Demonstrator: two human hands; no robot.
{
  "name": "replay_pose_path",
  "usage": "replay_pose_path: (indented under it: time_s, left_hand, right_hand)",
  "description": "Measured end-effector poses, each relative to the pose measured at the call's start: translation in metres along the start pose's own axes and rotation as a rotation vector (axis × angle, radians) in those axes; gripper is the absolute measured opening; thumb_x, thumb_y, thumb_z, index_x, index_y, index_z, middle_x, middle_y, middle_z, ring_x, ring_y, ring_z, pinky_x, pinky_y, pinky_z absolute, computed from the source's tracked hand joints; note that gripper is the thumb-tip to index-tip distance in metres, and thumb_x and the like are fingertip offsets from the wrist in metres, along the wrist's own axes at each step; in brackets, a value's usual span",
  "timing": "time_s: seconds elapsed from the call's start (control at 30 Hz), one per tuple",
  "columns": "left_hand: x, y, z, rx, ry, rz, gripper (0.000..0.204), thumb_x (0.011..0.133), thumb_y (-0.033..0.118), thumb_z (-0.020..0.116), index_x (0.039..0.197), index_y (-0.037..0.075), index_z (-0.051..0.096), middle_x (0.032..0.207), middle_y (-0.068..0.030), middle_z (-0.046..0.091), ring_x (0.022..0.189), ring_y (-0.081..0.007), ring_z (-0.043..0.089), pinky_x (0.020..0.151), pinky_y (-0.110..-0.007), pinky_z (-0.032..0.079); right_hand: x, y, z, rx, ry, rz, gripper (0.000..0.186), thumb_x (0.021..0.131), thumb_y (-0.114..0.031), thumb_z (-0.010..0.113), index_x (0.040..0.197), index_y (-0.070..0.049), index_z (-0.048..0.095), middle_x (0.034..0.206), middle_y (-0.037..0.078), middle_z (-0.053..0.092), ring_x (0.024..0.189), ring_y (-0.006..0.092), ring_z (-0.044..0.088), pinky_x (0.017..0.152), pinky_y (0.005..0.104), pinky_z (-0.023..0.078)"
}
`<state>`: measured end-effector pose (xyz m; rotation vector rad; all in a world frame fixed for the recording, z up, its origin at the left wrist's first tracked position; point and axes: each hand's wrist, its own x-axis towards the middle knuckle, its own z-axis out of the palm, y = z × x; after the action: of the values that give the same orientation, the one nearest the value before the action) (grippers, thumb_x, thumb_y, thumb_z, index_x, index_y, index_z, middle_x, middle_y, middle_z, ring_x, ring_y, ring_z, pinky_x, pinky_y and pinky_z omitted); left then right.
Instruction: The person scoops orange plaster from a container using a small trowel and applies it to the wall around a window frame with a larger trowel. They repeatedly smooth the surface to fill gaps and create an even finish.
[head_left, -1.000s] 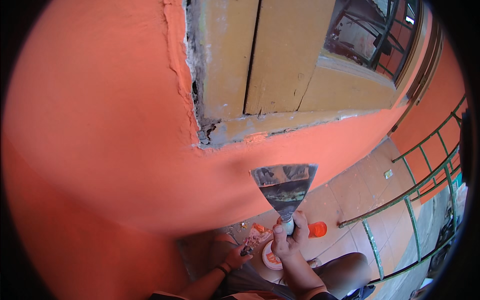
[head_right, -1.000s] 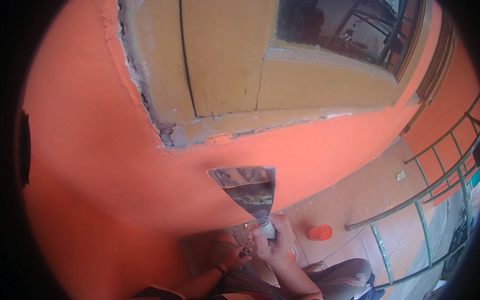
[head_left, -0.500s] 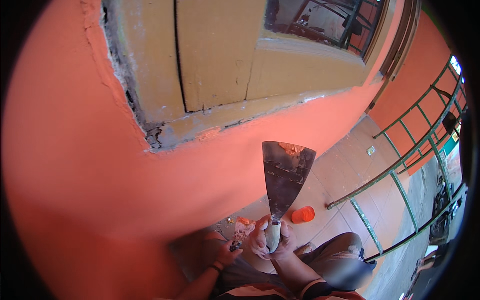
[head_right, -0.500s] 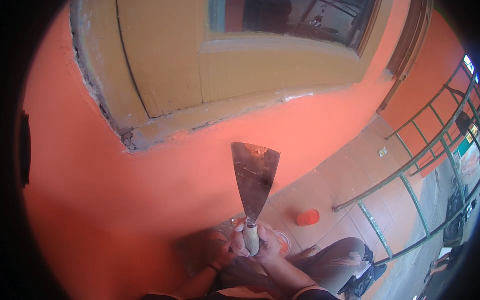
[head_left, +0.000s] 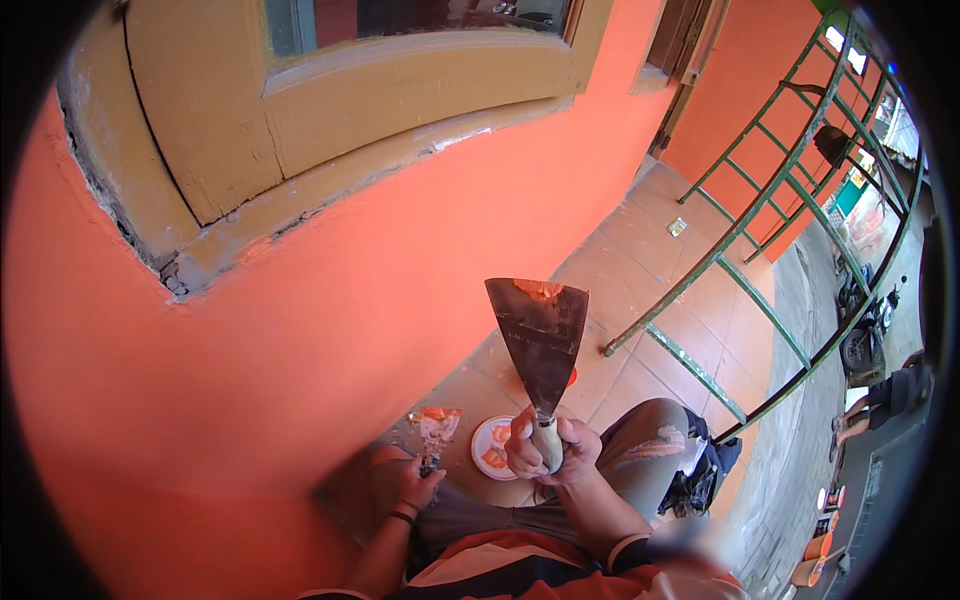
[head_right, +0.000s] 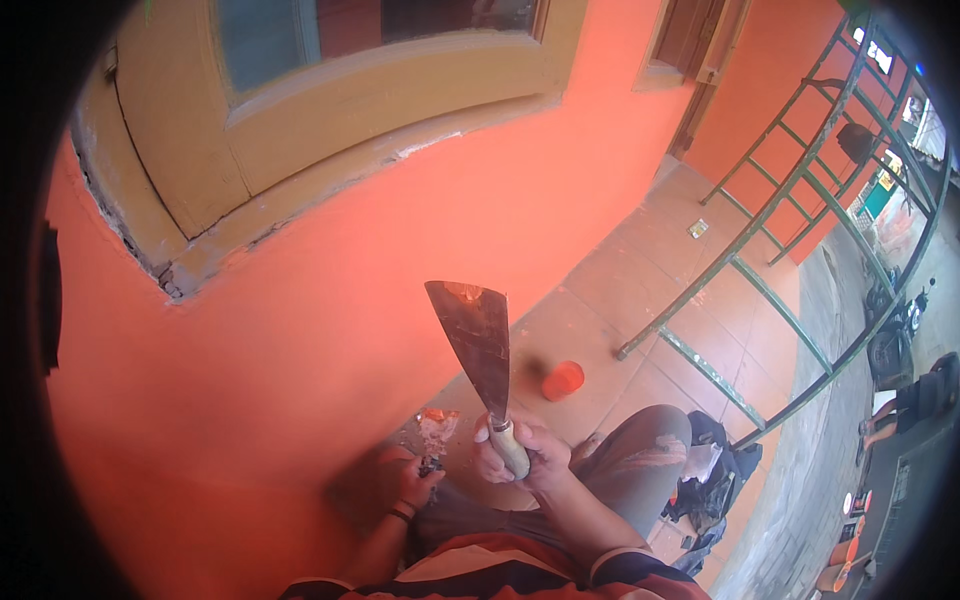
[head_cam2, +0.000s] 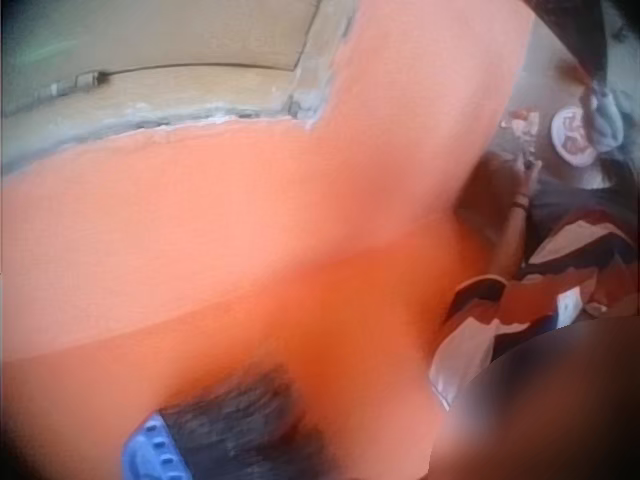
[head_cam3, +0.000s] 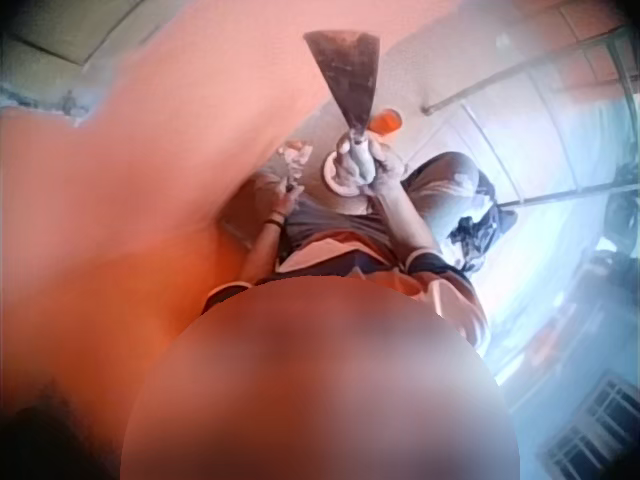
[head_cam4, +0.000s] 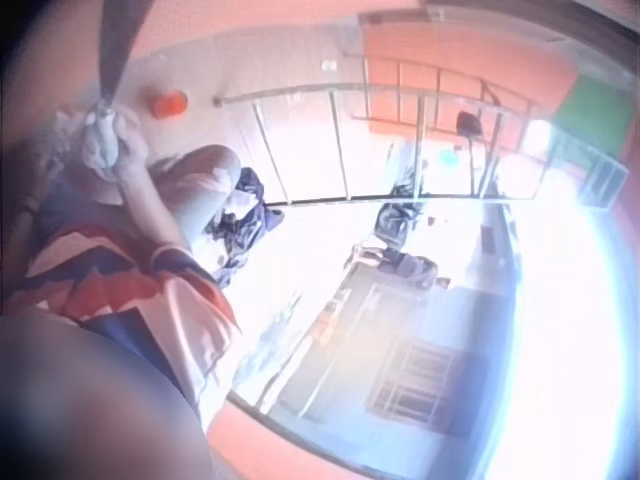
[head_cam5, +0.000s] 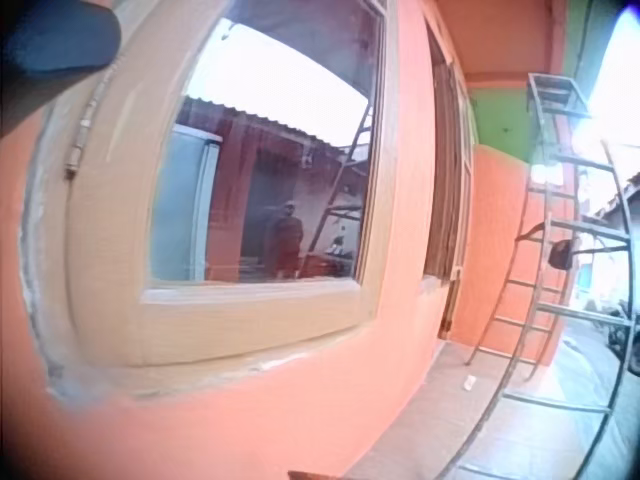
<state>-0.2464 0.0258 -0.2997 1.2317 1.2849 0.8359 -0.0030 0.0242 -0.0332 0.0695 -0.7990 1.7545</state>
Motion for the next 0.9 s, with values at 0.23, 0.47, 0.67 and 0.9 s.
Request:
replay_pose_path:
  time_s: [0.23,0.47,0.67,0.9]
  left_hand:
    - [-0.002,-0.005,0.003,0.038,0.001,0.016,0.024,0.079,0.019,0.077,0.086,0.005,0.058,0.061,-0.0038,0.056,0.049,-0.0098,0.052,0.047,-0.031,0.045]
    - [-0.007,0.019,0.013,0.095,0.065,0.156,0.025,0.08,0.019,0.077,0.088,0.003,0.06,0.062,-0.003,0.056,0.055,-0.0095,0.054,0.05,-0.031,0.045]
    - [-0.015,0.126,0.023,0.073,-0.047,0.149,0.023,0.083,0.016,0.075,0.097,0.003,0.063,0.076,0.0016,0.059,0.065,-0.0055,0.051,0.055,-0.025,0.042]
    - [-0.026,0.226,0.006,-0.005,-0.211,0.206,0.024,0.084,0.018,0.074,0.091,0.001,0.059,0.07,0.0001,0.055,0.065,-0.0053,0.046,0.057,-0.026,0.041]
  right_hand:
    - [-0.006,-0.001,-0.01,-0.526,0.282,-0.29,0.031,0.095,-0.019,0.057,0.116,0.004,0.056,0.074,0.006,0.053,0.053,0.0113,0.044,0.049,0.0241,0.035]
    - [-0.019,-0.008,-0.012,-0.824,0.461,-0.317,0.026,0.094,-0.01,0.062,0.117,0.0,0.055,0.093,0.002,0.057,0.079,0.0072,0.052,0.072,0.0237,0.043]
    - [-0.05,-0.032,-0.017,-1.072,0.696,-0.143,0.03,0.092,-0.007,0.069,0.118,-0.003,0.055,0.095,0.0,0.059,0.079,0.0066,0.057,0.069,0.0206,0.047]
    - [-0.1,-0.043,-0.029,-1.229,0.772,-0.14,0.032,0.089,-0.001,0.07,0.116,-0.004,0.052,0.1,0.006,0.063,0.091,0.0125,0.059,0.081,0.0266,0.049]
